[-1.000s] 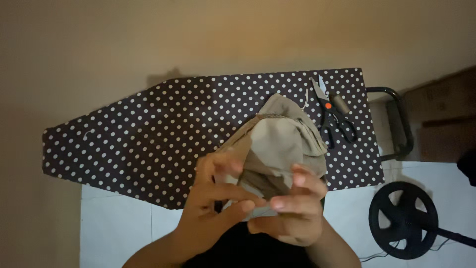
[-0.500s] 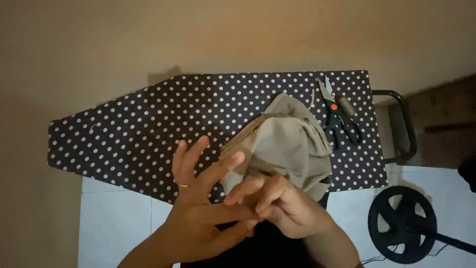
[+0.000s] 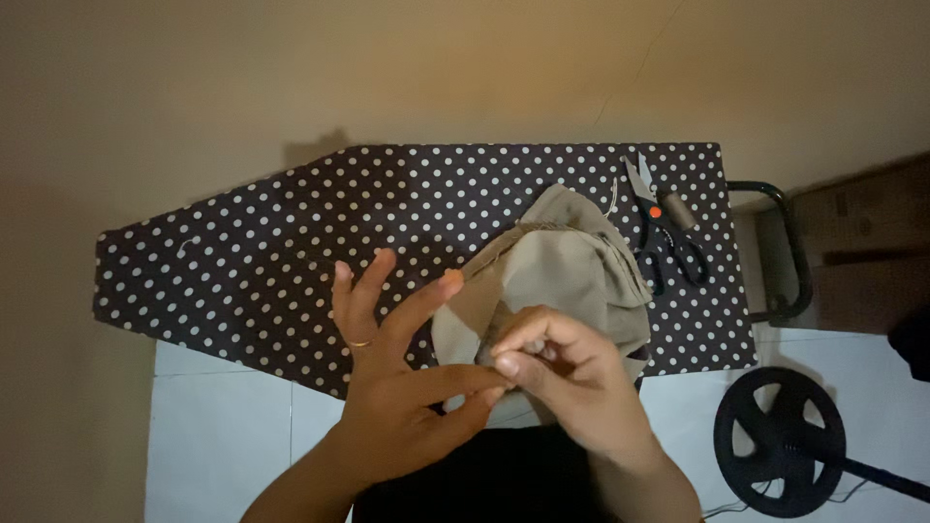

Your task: The person hand-sews a beige garment on a polka-dotted ironing board, repeatedly inserting a needle and pulling thread through the fabric. Scissors and a spool of thread are visible on the board, but the person uses only the needle and thread during the clip.

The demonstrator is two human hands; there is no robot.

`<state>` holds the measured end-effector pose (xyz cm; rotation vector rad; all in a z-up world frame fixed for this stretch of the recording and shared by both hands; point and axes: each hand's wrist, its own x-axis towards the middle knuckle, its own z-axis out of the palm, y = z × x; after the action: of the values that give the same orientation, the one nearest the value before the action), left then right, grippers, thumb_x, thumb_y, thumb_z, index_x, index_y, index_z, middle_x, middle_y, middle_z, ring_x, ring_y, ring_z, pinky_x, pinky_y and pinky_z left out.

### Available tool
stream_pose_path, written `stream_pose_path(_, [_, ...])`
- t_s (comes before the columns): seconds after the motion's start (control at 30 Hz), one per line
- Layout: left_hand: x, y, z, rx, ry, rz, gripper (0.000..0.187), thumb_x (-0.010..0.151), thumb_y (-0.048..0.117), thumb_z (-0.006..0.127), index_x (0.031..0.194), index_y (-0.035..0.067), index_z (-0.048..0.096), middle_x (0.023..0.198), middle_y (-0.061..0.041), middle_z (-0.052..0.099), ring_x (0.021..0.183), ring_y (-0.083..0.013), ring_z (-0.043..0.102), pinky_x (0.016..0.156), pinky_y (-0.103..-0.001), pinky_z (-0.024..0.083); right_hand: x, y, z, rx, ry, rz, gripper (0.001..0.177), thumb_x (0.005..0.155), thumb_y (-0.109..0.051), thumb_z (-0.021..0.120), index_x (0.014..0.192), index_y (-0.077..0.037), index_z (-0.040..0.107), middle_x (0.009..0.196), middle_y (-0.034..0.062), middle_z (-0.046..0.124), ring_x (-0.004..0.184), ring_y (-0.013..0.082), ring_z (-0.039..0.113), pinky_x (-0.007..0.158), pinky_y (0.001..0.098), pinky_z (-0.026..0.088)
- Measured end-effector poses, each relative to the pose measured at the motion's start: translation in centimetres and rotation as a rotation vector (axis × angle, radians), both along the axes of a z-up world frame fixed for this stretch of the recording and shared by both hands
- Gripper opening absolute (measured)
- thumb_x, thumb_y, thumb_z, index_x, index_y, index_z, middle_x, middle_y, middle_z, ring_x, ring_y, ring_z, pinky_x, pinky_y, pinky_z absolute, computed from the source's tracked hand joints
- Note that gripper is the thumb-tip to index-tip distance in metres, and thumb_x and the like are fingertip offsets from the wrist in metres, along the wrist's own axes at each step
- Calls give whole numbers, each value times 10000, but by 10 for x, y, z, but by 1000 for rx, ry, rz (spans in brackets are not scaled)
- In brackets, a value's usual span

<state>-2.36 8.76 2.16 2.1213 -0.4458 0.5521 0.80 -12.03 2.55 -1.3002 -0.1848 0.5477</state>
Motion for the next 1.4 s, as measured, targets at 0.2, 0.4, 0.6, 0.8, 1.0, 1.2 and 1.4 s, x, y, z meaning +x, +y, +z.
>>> stream_pose_path(0.2, [5, -7, 1, -25, 39, 16, 107, 775, 267, 856, 867, 285, 804, 1513, -77, 495, 1529, -403, 197, 1241, -643, -14, 14, -6, 1, 40, 95, 7, 149, 943, 36, 702, 1019, -20, 586, 919, 89, 689, 829, 139, 670, 724, 273, 545])
stream_pose_path(0.4, [13, -16, 4, -57, 70, 40, 84, 774, 265, 852, 795, 257, 771, 1489, -86, 527, 1509, -423, 236, 1221, -685, -18, 20, -10, 13, -215, -263, -9, 48, 935, 0, 721, 965, 34, 740, 946, 88, 713, 843, 128, 678, 729, 254, 547])
stream_pose_path(0.6, [19, -19, 10, -31, 135, 75, 56, 819, 219, 808, 857, 221, 767, 1504, -90, 531, 1509, -418, 302, 1227, -695, 74, 21, -10, 28, -457, -459, -61, 168, 863, -19, 752, 1028, -19, 781, 971, 64, 751, 756, 109, 673, 597, 221, 513])
stream_pose_path(0.8, [27, -27, 6, 30, 103, 90, 122, 835, 219, 811, 931, 234, 737, 1489, -93, 536, 1472, -444, 318, 1190, -719, 61, 19, -7, 14, -458, -638, -211, 100, 915, 13, 738, 1012, 0, 755, 969, 53, 708, 847, 112, 666, 708, 209, 520])
stream_pose_path(1.0, [34, -31, 1, 71, 12, 133, 158, 874, 271, 822, 995, 239, 725, 1441, -42, 586, 1455, -413, 395, 1223, -699, 89, 20, -16, -18, -154, -266, -277, 57, 963, 28, 678, 970, 51, 730, 939, 84, 665, 821, 118, 594, 721, 229, 463])
stream_pose_path(1.2, [43, -30, -18, 138, -304, 294, 252, 890, 459, 874, 911, 340, 654, 1303, 29, 594, 1409, -339, 400, 1231, -721, 128, 20, -28, -37, 152, 17, -218, 132, 1012, -3, 627, 936, 78, 699, 937, 95, 658, 816, 119, 578, 733, 256, 457])
stream_pose_path(1.4, [39, -21, -36, 318, -544, 319, 222, 937, 488, 907, 1066, 385, 759, 1273, 155, 587, 1394, -288, 389, 1204, -696, 131, 21, -29, -38, 204, 120, -160, 141, 1014, -16, 623, 923, 72, 685, 918, 94, 654, 811, 119, 576, 729, 260, 465])
